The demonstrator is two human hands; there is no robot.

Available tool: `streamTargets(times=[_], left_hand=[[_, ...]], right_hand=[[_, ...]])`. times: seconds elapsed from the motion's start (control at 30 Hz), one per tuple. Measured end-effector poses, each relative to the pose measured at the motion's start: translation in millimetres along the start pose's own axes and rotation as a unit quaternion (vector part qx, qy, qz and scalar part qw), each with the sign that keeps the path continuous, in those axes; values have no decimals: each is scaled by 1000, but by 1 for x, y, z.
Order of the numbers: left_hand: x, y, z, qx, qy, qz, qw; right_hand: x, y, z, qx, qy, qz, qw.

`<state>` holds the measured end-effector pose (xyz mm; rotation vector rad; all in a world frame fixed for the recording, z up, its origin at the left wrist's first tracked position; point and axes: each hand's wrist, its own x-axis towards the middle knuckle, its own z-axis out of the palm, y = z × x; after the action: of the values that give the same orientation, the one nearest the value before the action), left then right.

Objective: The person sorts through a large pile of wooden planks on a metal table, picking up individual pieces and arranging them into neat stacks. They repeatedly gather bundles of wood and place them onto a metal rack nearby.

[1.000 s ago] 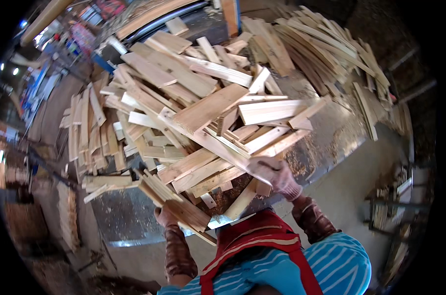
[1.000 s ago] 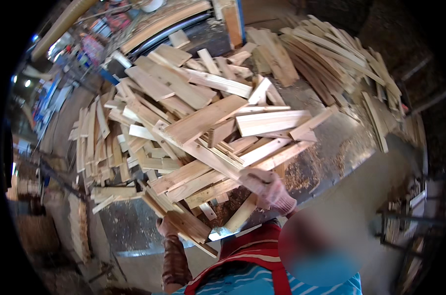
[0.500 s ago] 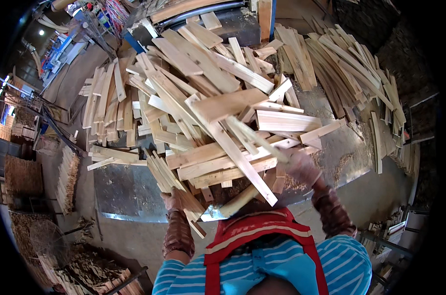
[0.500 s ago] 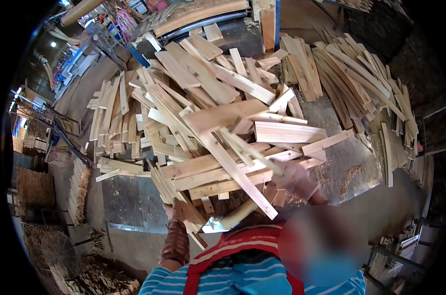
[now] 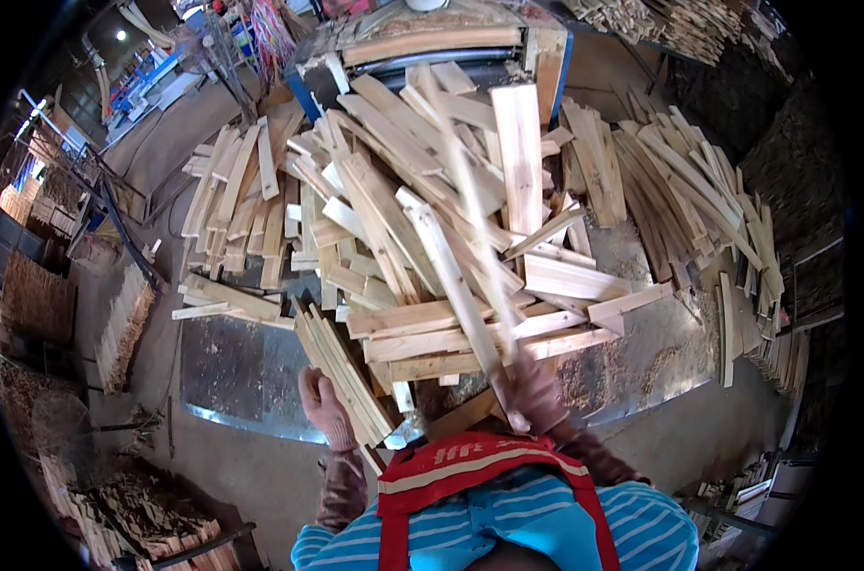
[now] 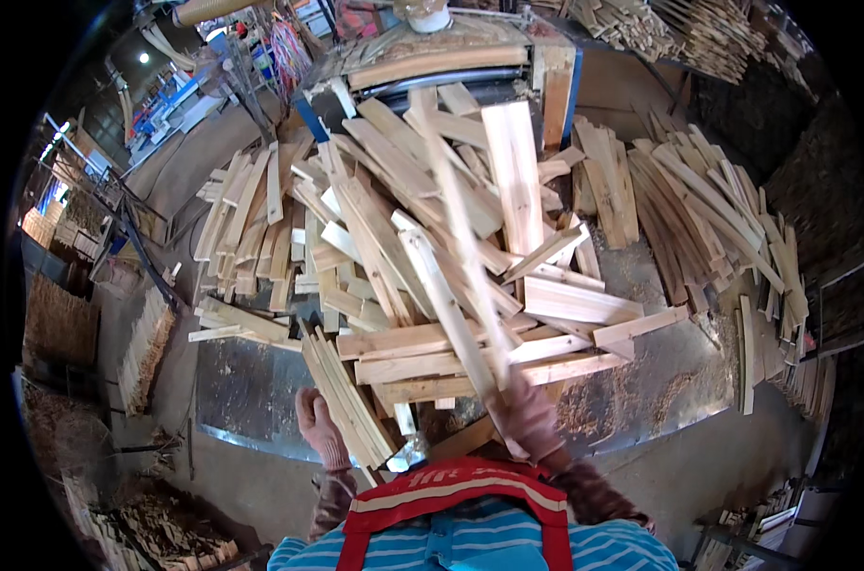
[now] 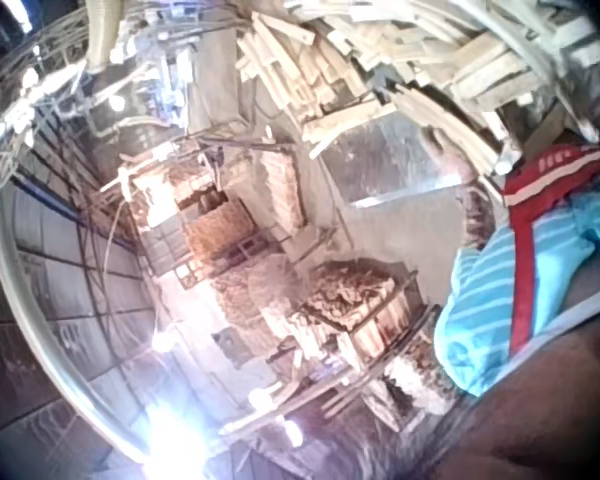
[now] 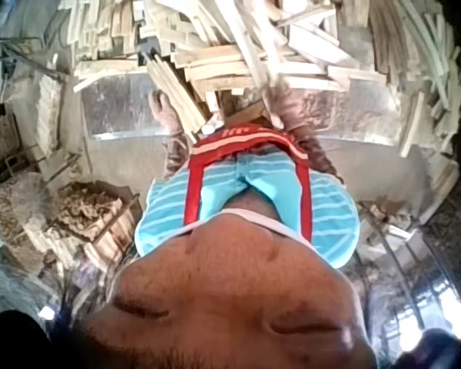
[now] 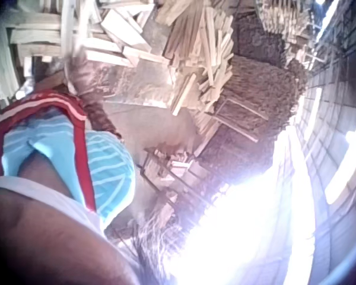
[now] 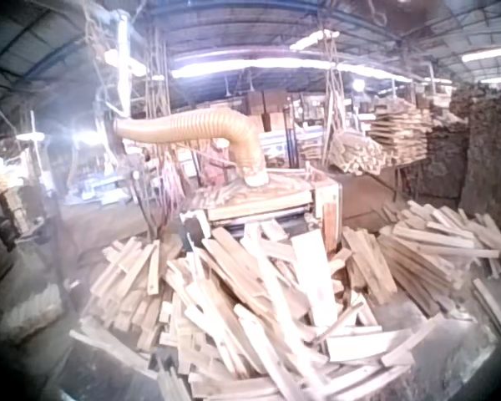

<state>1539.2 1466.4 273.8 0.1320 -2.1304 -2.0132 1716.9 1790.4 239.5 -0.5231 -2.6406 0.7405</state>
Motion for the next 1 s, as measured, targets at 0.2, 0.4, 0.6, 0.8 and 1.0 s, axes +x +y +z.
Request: streamTargets(times=[0.2,0.4,0.6,0.8,1.0], left_hand=[[-56,59,66,4,-177,118,977],[-80,66,93,-53,-403,-49,913],[-72,95,139,-247,-430,-250,832],[-43,76,129,-306,-297,-179,886],[-45,104,124,-162,-308,-148,926]], right_hand=[[-6,-20,12,87,-80,196,973],[27,-60,-57,337,-113,100,929],[52,-115,-66,277,-37,30,960],[44,-139,-77,98,-167,77,978],[18,-130,-43,59,-148,-85,984]])
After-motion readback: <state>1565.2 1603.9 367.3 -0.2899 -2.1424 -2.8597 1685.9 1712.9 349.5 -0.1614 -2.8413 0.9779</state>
